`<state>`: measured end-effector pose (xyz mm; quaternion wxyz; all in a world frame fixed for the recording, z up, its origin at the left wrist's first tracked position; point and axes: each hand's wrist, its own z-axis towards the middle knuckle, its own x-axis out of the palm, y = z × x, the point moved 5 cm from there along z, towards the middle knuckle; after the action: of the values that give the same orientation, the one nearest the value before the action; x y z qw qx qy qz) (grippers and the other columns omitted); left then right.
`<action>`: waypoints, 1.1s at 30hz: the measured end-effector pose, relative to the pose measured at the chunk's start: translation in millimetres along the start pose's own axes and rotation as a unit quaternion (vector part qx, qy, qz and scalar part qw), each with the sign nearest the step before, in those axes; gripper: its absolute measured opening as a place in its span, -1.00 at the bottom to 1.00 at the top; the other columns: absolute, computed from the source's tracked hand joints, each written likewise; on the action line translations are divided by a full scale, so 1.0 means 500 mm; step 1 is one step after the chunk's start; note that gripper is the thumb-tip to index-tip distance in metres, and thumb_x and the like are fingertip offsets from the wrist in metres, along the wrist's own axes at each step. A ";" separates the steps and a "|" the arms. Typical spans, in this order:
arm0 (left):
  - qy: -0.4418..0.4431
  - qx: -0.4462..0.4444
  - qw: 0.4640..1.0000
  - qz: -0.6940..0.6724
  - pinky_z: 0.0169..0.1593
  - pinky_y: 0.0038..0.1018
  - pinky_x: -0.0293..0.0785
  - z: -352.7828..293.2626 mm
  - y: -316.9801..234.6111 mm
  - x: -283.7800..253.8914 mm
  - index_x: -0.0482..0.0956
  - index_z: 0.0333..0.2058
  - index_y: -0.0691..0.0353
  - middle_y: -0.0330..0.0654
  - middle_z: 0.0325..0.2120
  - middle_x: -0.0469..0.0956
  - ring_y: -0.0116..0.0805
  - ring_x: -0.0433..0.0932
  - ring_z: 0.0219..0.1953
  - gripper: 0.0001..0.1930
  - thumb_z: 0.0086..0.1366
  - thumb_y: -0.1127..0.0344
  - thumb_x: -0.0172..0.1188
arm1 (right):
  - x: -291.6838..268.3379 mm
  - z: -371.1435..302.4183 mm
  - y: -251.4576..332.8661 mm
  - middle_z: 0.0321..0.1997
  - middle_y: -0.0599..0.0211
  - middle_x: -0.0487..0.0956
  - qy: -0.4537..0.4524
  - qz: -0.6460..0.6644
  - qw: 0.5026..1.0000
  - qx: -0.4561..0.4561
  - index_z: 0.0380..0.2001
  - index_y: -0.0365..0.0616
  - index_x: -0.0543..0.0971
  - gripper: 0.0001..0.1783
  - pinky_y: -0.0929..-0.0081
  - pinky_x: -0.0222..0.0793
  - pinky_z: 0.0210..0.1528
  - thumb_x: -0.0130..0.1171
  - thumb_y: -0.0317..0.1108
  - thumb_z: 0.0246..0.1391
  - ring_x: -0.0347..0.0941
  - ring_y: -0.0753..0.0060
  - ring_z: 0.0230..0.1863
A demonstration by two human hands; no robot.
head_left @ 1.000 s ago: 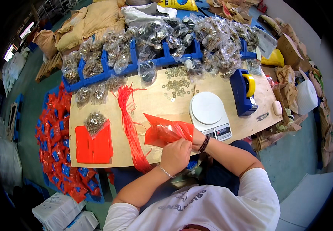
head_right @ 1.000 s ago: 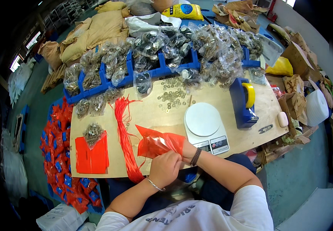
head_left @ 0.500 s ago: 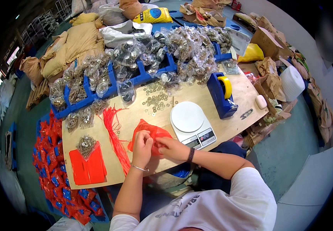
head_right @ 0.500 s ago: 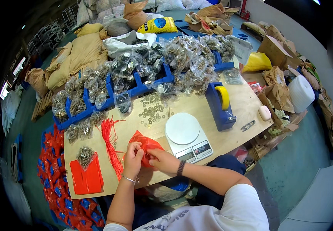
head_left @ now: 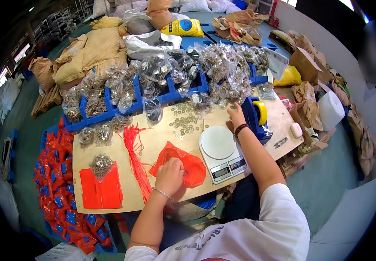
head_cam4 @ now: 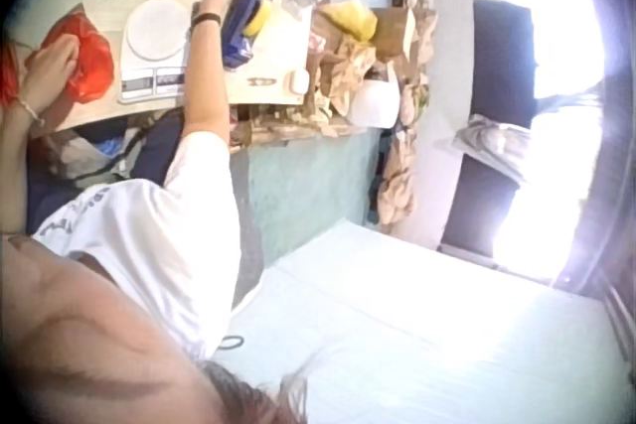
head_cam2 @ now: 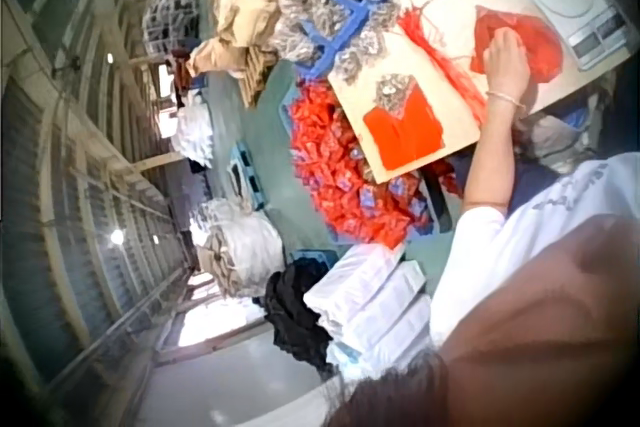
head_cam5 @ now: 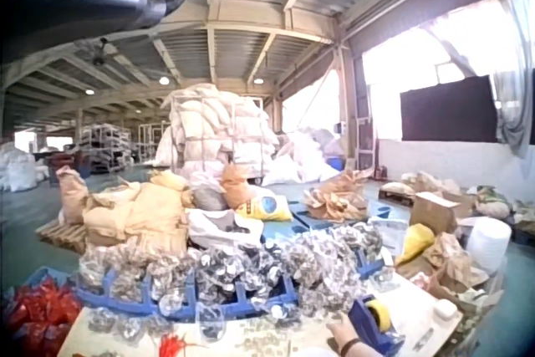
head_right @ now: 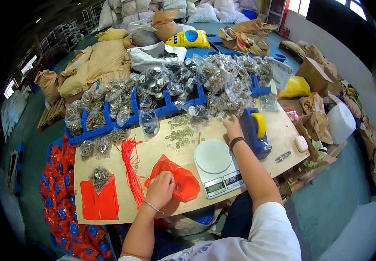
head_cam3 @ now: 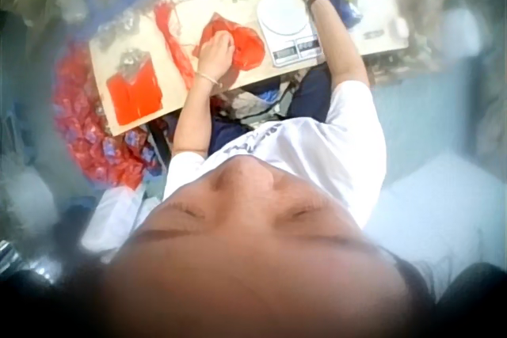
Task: The person packs small metal items from a tray into a red bag, weighs the bag on a scale, and seals it using tape.
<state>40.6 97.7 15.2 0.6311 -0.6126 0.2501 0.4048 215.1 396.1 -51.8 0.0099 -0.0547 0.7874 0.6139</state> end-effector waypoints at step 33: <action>-0.206 0.065 0.962 0.169 -0.14 -0.24 0.10 -0.012 -0.001 0.098 0.41 -0.50 0.12 -0.20 -0.36 0.42 -0.18 0.34 -0.24 -0.86 -0.08 0.32 0.16 | -0.515 0.310 0.034 -0.44 0.30 0.59 -0.216 -0.032 0.963 -0.160 -0.30 -0.18 0.63 -0.79 0.55 0.35 -0.26 0.08 -0.42 -0.03 0.46 0.46 -0.40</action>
<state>69.1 101.8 -25.2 0.6297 -0.4228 0.2405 0.6057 461.3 569.5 -52.2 0.1905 0.0530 0.6559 0.7285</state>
